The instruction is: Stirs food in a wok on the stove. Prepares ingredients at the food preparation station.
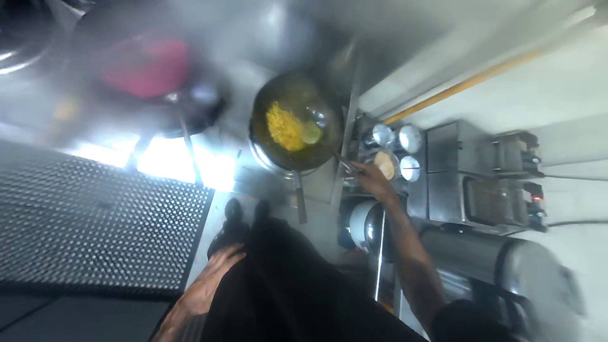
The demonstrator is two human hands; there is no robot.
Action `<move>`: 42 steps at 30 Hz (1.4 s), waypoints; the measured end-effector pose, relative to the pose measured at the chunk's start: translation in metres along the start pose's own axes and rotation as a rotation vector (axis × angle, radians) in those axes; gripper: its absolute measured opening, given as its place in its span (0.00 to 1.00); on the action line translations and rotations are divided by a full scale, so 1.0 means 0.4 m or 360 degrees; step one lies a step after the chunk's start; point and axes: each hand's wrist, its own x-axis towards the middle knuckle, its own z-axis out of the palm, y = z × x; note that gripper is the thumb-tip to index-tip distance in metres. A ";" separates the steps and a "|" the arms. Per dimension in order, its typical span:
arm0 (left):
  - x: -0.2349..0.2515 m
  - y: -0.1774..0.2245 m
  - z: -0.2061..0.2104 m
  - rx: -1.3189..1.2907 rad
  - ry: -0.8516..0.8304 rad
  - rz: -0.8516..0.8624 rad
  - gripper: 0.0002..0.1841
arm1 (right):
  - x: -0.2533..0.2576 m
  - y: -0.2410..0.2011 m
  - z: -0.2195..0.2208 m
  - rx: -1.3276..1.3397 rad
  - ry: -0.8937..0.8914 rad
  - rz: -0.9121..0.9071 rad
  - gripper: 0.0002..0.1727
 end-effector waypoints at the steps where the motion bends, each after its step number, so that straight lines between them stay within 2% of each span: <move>1: 0.000 0.002 0.000 -0.0004 0.0006 -0.0005 0.40 | 0.008 0.005 -0.010 0.0121 -0.0032 0.0144 0.21; 3: 0.001 0.002 0.001 -0.0006 0.0015 -0.0021 0.39 | 0.037 0.020 -0.005 0.0418 -0.0128 0.0361 0.18; 5: 0.003 0.000 0.003 0.0027 0.0021 -0.0025 0.38 | 0.071 0.023 0.043 0.0701 -0.0237 0.0461 0.17; 7: 0.007 -0.002 0.004 0.0030 0.0013 -0.0023 0.38 | 0.107 0.020 0.131 0.1018 -0.0283 0.0451 0.16; 9: 0.014 -0.002 0.002 0.0037 -0.0002 0.0004 0.38 | 0.127 0.021 0.225 0.1156 -0.0212 0.0346 0.18; 11: 0.019 0.001 -0.001 0.0055 -0.0018 0.0016 0.37 | 0.122 0.009 0.293 0.0950 -0.0025 0.0142 0.20; 13: 0.015 0.005 0.000 0.0068 -0.0014 0.0007 0.36 | 0.085 -0.018 0.306 0.0554 0.0129 -0.0081 0.25; 15: 0.007 0.008 0.002 0.0064 0.0022 0.0005 0.36 | 0.057 -0.027 0.279 0.0295 0.0245 -0.0211 0.28; 19: -0.009 0.000 0.006 0.0045 0.0032 -0.0039 0.35 | -0.002 -0.012 0.160 0.0033 0.0299 -0.0140 0.27; 22: -0.011 0.002 0.003 0.0038 0.0026 -0.0043 0.33 | -0.026 0.012 0.080 0.0075 0.0241 -0.0024 0.26; 25: -0.008 0.001 0.002 0.0034 0.0022 -0.0049 0.34 | -0.019 0.031 0.050 0.0202 0.0089 0.0240 0.24; 28: 0.003 0.006 -0.003 0.0017 0.0014 -0.0060 0.36 | -0.008 0.015 0.108 0.0585 -0.0129 0.0425 0.24; 30: 0.011 0.005 -0.008 -0.0009 -0.0007 -0.0037 0.37 | 0.026 0.014 0.183 0.0915 -0.0198 0.0430 0.22; 32: 0.018 0.004 -0.011 -0.0016 -0.0046 -0.0034 0.36 | 0.076 0.017 0.258 0.1037 -0.0176 0.0344 0.20; 35: 0.019 0.011 -0.019 0.0001 -0.0093 -0.0047 0.36 | 0.100 -0.005 0.311 0.0614 0.0014 0.0031 0.25; 37: 0.008 0.014 -0.024 0.0001 -0.0075 -0.0060 0.37 | 0.046 -0.025 0.296 0.0364 0.0170 -0.0120 0.28; 40: -0.011 0.012 -0.020 -0.0009 -0.0020 -0.0087 0.40 | -0.049 -0.038 0.217 0.0259 0.0283 -0.0127 0.29; 42: -0.022 0.007 -0.015 -0.0009 0.0006 -0.0106 0.41 | -0.035 -0.032 0.168 0.0080 0.0391 -0.0112 0.26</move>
